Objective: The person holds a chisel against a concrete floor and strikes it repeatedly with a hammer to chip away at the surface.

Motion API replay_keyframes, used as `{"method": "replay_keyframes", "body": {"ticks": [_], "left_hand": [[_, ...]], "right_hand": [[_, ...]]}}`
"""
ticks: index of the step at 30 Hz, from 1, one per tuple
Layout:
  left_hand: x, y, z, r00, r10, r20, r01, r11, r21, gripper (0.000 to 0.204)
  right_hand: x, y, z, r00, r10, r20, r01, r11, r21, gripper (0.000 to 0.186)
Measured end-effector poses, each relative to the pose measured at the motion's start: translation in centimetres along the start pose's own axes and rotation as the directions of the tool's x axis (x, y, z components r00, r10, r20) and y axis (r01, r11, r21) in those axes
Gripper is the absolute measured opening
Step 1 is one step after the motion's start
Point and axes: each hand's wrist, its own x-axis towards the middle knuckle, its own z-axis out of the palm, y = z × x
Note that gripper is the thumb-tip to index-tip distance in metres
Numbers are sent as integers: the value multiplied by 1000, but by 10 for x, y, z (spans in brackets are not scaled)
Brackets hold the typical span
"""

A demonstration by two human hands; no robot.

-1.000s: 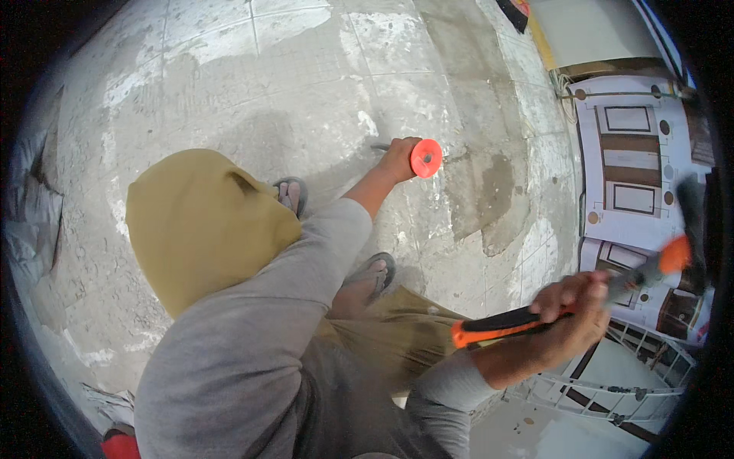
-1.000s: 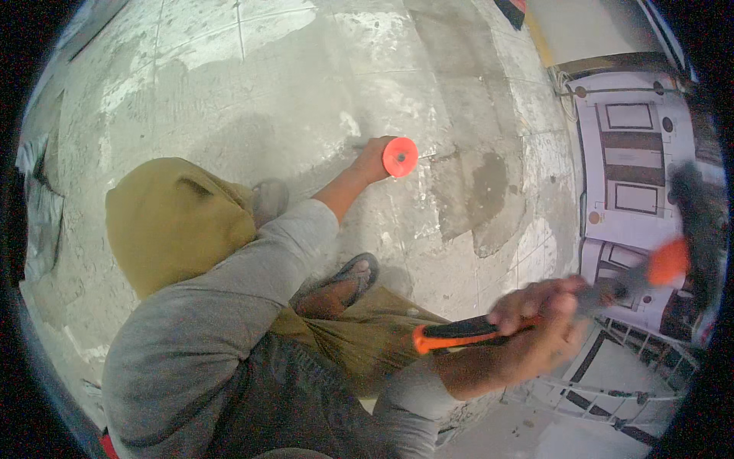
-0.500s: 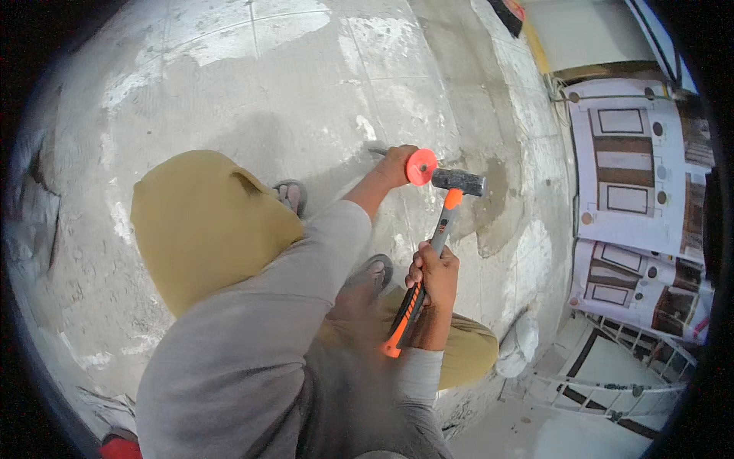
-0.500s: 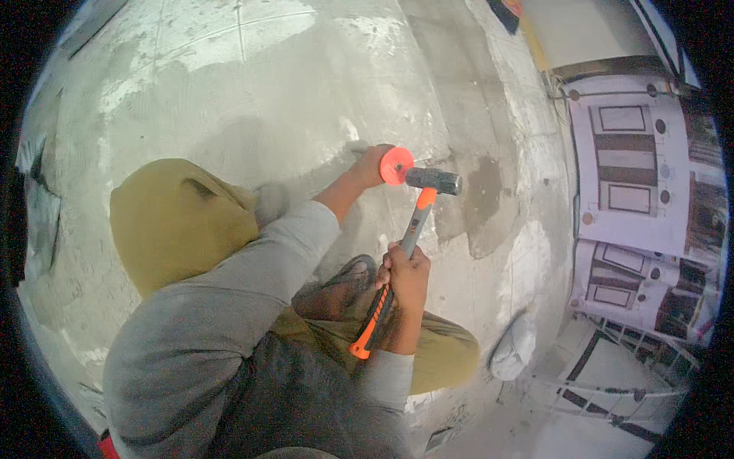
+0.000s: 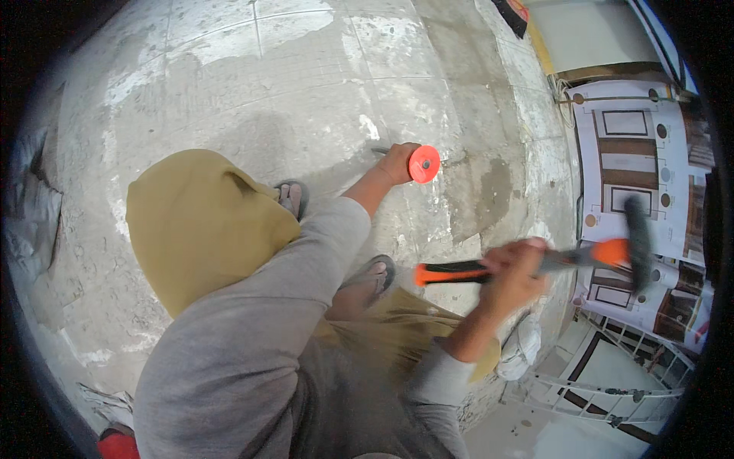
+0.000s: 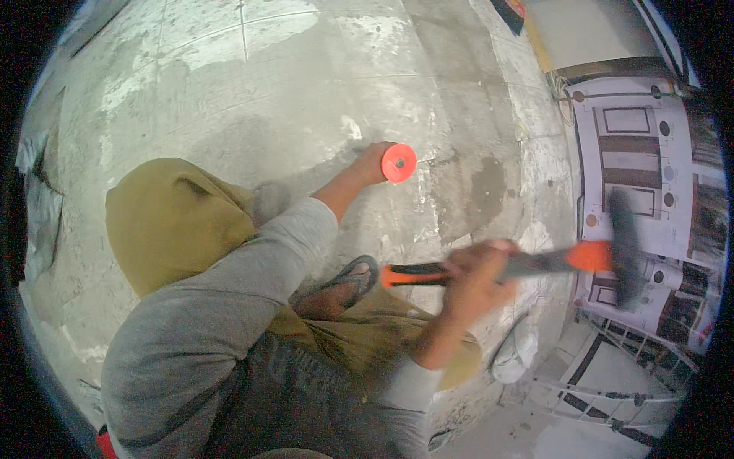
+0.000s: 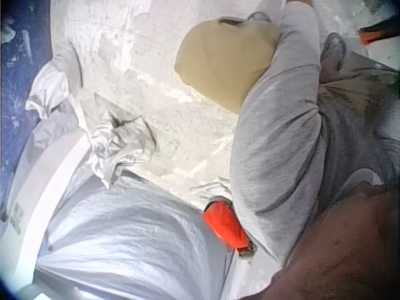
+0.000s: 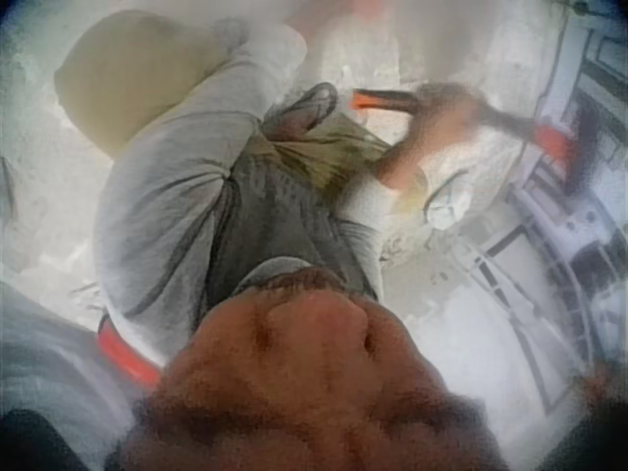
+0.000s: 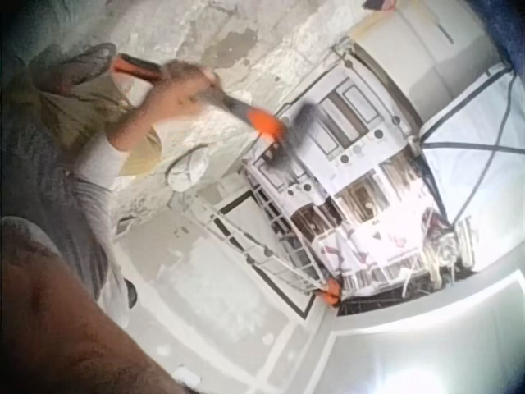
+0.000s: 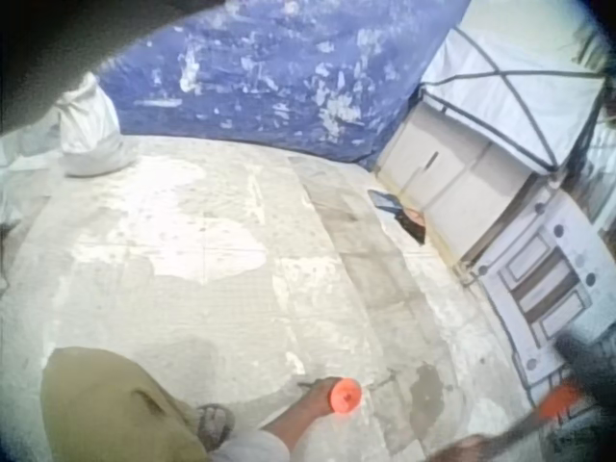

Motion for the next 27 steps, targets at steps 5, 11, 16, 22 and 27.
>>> {"method": "replay_keyframes", "body": {"ticks": [5, 11, 16, 22, 27], "left_hand": [[-10, -20, -11, 997, -27, 73, 11, 976, 217, 21], [2, -15, -20, 993, -104, 59, 82, 950, 300, 17], [-5, 2, 17, 998, -11, 64, -3, 978, 211, 17], [0, 3, 23, 993, 16, 120, -39, 980, 194, 20], [5, 1, 15, 999, -35, 34, 36, 999, -20, 22]], "right_hand": [[-55, 122, -13, 633, 695, 342, -563, 716, -413, 15], [-65, 126, -31, 571, 789, 227, -748, 614, -254, 14], [-45, 103, -37, 679, 706, 203, -690, 707, -152, 15], [-34, 53, -35, 782, 580, 228, -576, 812, -91, 14], [-20, -6, -24, 891, 387, 240, -373, 922, -102, 16]]}}
